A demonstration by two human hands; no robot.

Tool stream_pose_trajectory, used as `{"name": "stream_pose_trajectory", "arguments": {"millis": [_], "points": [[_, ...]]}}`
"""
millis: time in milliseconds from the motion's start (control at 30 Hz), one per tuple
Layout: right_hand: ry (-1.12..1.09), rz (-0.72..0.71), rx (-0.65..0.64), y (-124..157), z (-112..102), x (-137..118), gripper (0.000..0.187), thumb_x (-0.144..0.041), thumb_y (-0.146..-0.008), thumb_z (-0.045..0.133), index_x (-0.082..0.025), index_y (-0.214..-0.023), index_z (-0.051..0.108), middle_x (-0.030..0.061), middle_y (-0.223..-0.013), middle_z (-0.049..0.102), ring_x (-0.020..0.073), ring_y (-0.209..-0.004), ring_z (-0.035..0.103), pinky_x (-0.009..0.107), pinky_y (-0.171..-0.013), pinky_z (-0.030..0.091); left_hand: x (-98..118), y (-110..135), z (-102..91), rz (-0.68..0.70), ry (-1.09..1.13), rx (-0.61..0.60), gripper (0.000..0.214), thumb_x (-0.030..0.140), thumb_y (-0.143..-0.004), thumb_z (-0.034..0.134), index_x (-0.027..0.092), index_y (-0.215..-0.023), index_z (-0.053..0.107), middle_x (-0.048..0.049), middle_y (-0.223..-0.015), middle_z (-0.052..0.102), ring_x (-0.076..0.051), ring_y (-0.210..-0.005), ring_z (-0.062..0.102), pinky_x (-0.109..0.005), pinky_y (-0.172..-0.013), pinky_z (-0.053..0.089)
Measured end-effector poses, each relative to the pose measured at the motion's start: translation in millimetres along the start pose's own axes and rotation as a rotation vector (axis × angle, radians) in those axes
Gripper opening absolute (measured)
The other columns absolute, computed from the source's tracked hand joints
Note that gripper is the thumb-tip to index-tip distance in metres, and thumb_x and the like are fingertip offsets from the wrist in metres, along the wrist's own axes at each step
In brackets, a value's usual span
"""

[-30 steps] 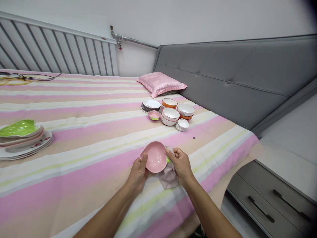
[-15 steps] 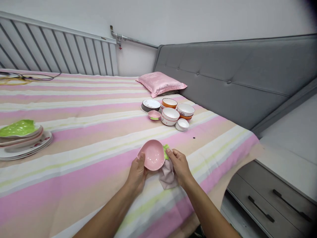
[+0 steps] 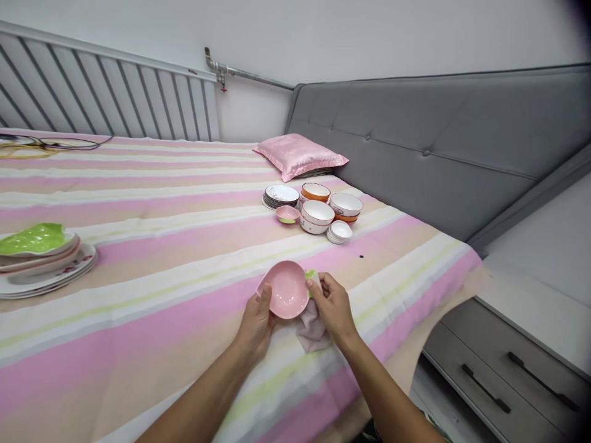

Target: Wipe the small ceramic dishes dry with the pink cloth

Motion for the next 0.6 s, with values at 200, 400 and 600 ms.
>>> {"name": "stream_pose_trajectory", "arguments": {"millis": [200, 400, 600], "points": [[-0.061, 0.013, 0.051, 0.4, -0.4, -2.9, 0.031, -0.04, -0.072, 0.06, -0.021, -0.095, 0.053, -0.0029, -0.063, 0.055, 0.0125, -0.057, 0.049, 0.023, -0.054, 0.036, -2.7, 1.8, 0.4, -0.039, -0.033, -0.007, 0.058, 0.051, -0.072, 0.056, 0.016, -0.117, 0.051, -0.0111, -0.093, 0.067, -0.023, -0.086, 0.062, -0.035, -0.073, 0.05], [-0.08, 0.009, 0.077, 0.1, -2.6, -4.0, 0.035, -0.042, -0.07, 0.062, -0.02, -0.095, 0.05, -0.0024, -0.062, 0.058, 0.0134, -0.057, 0.053, 0.023, -0.055, 0.04, 0.0, 0.8, 1.1, -0.016, -0.025, -0.004, 0.059, 0.052, -0.072, 0.056, 0.015, -0.117, 0.052, -0.0109, -0.094, 0.067, -0.023, -0.087, 0.062, -0.035, -0.076, 0.05], [-0.078, -0.003, 0.054, -4.7, -5.8, 4.0, 0.032, -0.043, -0.08, 0.049, -0.018, -0.097, 0.059, 0.0035, -0.077, 0.065, 0.0171, -0.077, 0.059, 0.027, -0.069, 0.044, 3.0, -1.6, -4.0, 0.015, -0.039, 0.045, 0.062, 0.054, -0.07, 0.056, 0.013, -0.115, 0.054, -0.0111, -0.093, 0.067, -0.023, -0.087, 0.062, -0.033, -0.079, 0.049]]}}
Point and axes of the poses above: each hand's wrist, its own y-axis away from the middle knuckle, its own z-axis out of the palm, x = y × z, the point moved 8 cm from there along -y, towards the middle knuckle
